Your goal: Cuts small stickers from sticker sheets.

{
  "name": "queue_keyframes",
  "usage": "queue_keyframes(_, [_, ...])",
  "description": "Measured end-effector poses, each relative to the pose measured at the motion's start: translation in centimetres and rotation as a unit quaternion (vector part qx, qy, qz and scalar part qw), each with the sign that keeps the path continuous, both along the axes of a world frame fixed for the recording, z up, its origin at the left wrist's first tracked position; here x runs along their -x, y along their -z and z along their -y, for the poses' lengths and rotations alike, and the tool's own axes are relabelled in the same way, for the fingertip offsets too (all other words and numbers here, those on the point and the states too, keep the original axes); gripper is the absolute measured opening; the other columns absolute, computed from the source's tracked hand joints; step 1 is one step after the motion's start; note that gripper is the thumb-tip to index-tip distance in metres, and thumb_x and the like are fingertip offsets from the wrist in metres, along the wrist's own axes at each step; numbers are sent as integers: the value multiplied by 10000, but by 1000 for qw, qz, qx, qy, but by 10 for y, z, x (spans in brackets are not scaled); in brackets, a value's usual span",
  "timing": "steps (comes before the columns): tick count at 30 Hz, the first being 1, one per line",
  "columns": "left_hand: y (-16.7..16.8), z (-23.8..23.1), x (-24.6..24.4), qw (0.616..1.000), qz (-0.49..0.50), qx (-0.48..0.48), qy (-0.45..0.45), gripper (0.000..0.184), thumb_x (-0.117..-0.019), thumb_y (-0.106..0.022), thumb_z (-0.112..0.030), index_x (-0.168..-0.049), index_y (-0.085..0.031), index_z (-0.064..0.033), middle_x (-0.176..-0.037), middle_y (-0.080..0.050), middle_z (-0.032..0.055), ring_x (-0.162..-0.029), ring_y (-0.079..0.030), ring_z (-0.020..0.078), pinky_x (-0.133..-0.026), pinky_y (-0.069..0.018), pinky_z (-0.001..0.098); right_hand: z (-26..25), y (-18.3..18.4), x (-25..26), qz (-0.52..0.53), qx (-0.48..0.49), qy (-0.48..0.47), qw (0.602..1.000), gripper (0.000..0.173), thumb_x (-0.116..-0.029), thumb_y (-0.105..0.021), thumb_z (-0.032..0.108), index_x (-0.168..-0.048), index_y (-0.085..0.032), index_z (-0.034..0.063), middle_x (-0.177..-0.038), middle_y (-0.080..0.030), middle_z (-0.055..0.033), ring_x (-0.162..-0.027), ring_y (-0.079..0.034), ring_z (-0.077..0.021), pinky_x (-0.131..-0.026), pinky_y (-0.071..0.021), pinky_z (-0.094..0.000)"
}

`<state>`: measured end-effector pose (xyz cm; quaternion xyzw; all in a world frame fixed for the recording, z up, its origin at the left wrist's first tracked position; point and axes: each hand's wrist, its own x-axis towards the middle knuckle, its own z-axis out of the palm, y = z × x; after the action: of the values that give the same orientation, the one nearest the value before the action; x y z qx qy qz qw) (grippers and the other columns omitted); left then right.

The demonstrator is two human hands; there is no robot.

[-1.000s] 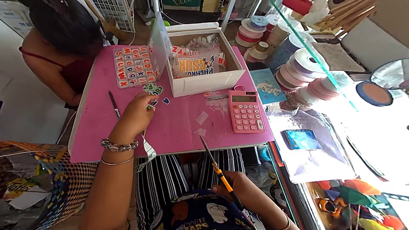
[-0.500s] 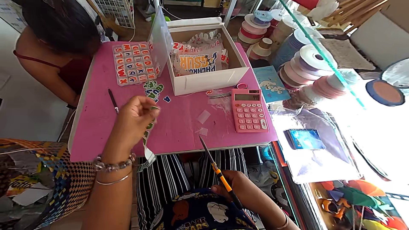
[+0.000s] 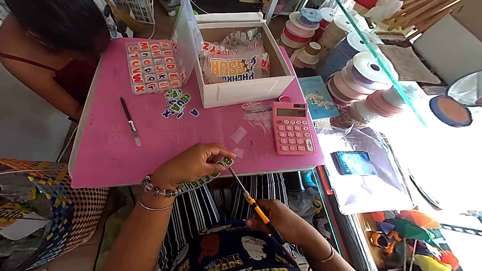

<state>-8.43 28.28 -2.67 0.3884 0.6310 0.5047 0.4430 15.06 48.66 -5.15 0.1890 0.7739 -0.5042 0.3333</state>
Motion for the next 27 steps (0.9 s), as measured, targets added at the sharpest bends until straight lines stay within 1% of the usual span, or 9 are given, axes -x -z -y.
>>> queue_keyframes(3, [-3,-1,-3,999,23,20,-18,255,-948,-697,-55,-1188,-644,-124,-1055,-702,-30,-672,-602,-11,-634,-512,142,3,-1,6,5,8,6,1000,507,-848,-746,603,-878,-615,115,-634,-534,51,-544,-520,-63,-554,-461,-280])
queue_keyframes(5, [-2,0,-3,999,20,17,-20,208,-944,-702,-52,-1136,-642,-105,-1053,-698,-24,-708,-624,-4,-663,-530,151,4,-1,9,3,17,12,1000,498,-853,-747,591,-866,-614,112,-626,-538,53,-533,-526,-58,-545,-468,-267])
queue_keyframes(6, [-2,0,-2,1000,14,15,-17,194,-948,-701,-58,-1131,-655,-100,-1079,-695,-28,-740,-633,-7,-688,-539,150,4,-1,9,1,21,15,1000,493,-852,-751,586,-853,-612,113,-619,-540,55,-526,-529,-55,-539,-469,-261])
queue_keyframes(9, [0,0,-2,1000,-15,20,-11,220,-952,-704,-89,-1172,-702,-105,-1070,-683,-37,-741,-596,-23,-681,-509,135,4,0,10,0,26,20,999,484,-851,-757,581,-829,-607,121,-607,-548,53,-515,-541,-56,-530,-480,-255])
queue_keyframes(11, [-1,-1,-2,999,-21,26,-10,240,-950,-707,-88,-1190,-709,-104,-1095,-689,-33,-757,-606,-29,-693,-514,131,3,-1,10,3,25,23,999,488,-848,-762,584,-829,-610,120,-608,-554,50,-518,-551,-61,-531,-489,-259])
queue_keyframes(14, [-1,-1,-3,999,-19,30,-9,251,-950,-705,-80,-1201,-707,-98,-1118,-689,-30,-769,-613,-30,-705,-520,131,3,-2,10,7,22,24,999,487,-846,-766,582,-828,-612,120,-604,-552,55,-513,-544,-55,-526,-480,-254])
queue_keyframes(19, [-1,-2,-3,999,-20,33,-14,253,-947,-706,-79,-1199,-709,-102,-1120,-686,-31,-755,-606,-30,-692,-516,132,4,-3,10,11,21,29,999,478,-844,-770,577,-813,-614,126,-598,-554,53,-508,-542,-51,-520,-474,-249])
queue_keyframes(27, [-1,-4,-4,999,-21,38,-12,242,-950,-701,-69,-1190,-710,-98,-1155,-678,-32,-776,-619,-30,-712,-530,134,4,-4,11,10,11,24,1000,470,-852,-764,574,-816,-623,127,-595,-553,59,-501,-538,-49,-516,-471,-247])
